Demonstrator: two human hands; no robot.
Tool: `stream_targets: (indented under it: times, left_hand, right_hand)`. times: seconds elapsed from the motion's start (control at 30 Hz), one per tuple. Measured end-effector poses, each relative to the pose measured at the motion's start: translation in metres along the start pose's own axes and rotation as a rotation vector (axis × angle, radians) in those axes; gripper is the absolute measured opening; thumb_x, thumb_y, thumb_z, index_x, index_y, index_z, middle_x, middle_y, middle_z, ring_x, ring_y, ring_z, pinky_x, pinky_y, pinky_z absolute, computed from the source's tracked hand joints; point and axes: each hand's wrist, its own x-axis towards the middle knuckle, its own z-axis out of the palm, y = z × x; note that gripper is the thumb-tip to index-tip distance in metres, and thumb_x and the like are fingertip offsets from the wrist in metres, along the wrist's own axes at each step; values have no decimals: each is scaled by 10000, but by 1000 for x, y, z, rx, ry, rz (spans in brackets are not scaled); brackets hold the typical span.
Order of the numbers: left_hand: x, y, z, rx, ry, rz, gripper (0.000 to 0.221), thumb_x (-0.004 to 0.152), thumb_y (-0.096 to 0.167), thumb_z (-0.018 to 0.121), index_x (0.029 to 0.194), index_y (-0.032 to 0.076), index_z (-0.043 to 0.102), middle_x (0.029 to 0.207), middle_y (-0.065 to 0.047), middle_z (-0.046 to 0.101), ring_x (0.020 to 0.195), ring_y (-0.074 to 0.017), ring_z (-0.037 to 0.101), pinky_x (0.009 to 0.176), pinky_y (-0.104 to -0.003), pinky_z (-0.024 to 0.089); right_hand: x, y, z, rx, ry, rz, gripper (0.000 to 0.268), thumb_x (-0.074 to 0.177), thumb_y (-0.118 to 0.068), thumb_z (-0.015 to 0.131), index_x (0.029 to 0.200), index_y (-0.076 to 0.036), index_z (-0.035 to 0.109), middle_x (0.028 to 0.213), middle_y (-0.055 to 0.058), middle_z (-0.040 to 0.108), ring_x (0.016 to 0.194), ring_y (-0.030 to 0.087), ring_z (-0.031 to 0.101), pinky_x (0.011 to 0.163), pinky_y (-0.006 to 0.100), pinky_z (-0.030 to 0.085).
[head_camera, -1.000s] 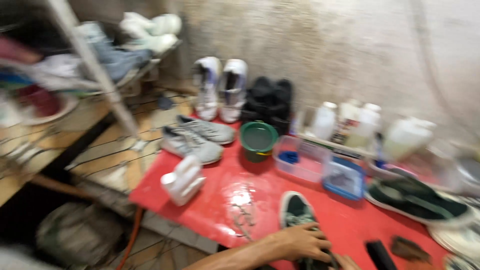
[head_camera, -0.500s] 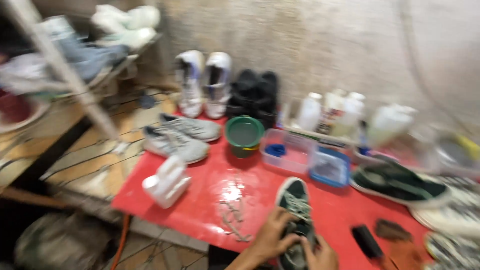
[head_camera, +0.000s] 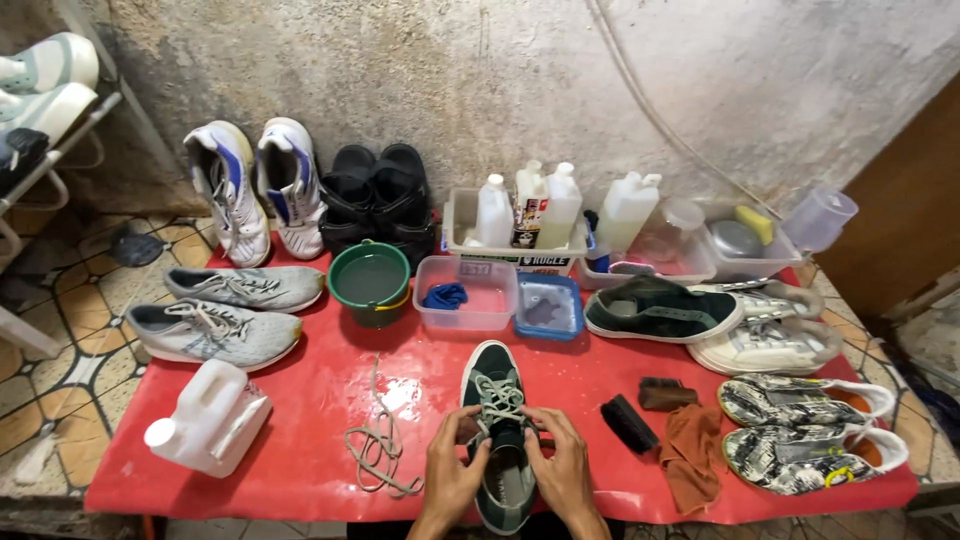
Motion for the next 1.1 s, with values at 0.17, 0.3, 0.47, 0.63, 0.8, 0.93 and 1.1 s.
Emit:
stream_targets:
  times: [0.17,0.3,0.47,0.63,0.8,0.93,1.1]
  left_hand:
    - [1,-4,-4,-111,-13,-143,496,824,64,777,1296,185,685,1070,-65,760,990,-177,752,896,-300,667]
    - [-2,-5,-3,-33,57,-208,474,790,220,848,1247,214,724,1069,-23,714,976,-152,747,806,-287,653]
    - [-8,-4,1,90,65,69,180,831,193,782,999,126,788,979,-21,652,912,-157,675,765,-295,576]
    - [-8,2,-6,39,-91,104,444,761,91,639,1155,172,826,1105,-46,538,1144,-186,575,959,-321,517]
    - [-10,-1,-15,62,-178,-2,593,737,64,648,1280,278,751,1144,-30,508,1168,-162,521,871,-282,582]
    - [-9,-4,-13,43,-152,-81,694,738,58,680,1400,253,604,1179,-11,546,1035,-129,582,916,-290,559]
    - [-9,-4,-12,47,-145,-148,586,732,124,685,1306,239,671,1119,8,563,974,-125,594,864,-259,555]
  right_hand:
    - [-4,-7,-10,10,-4,76,212,908,-177,603,1058,-200,750,1091,-12,793,990,153,764,650,289,652]
    - [-9,-8,-10,53,4,173,108,894,-193,628,975,-195,700,1098,-3,795,950,156,756,616,294,664]
    - [-8,-9,12,-150,5,22,142,852,-222,690,990,-201,717,1330,37,592,1150,230,631,903,407,553]
    - [-6,-8,26,-283,-37,-56,234,764,-377,801,899,-188,829,1501,52,512,1395,297,427,1132,583,300]
    - [0,-18,17,80,-70,236,258,767,-439,747,774,-181,748,1567,14,490,1417,282,498,1086,714,372]
    - [8,5,18,108,45,168,201,833,-354,704,811,-155,688,1328,55,620,1306,239,561,1108,573,414]
    - [9,-48,-6,241,-31,182,226,897,-294,640,802,-115,738,892,39,873,898,154,779,854,333,572]
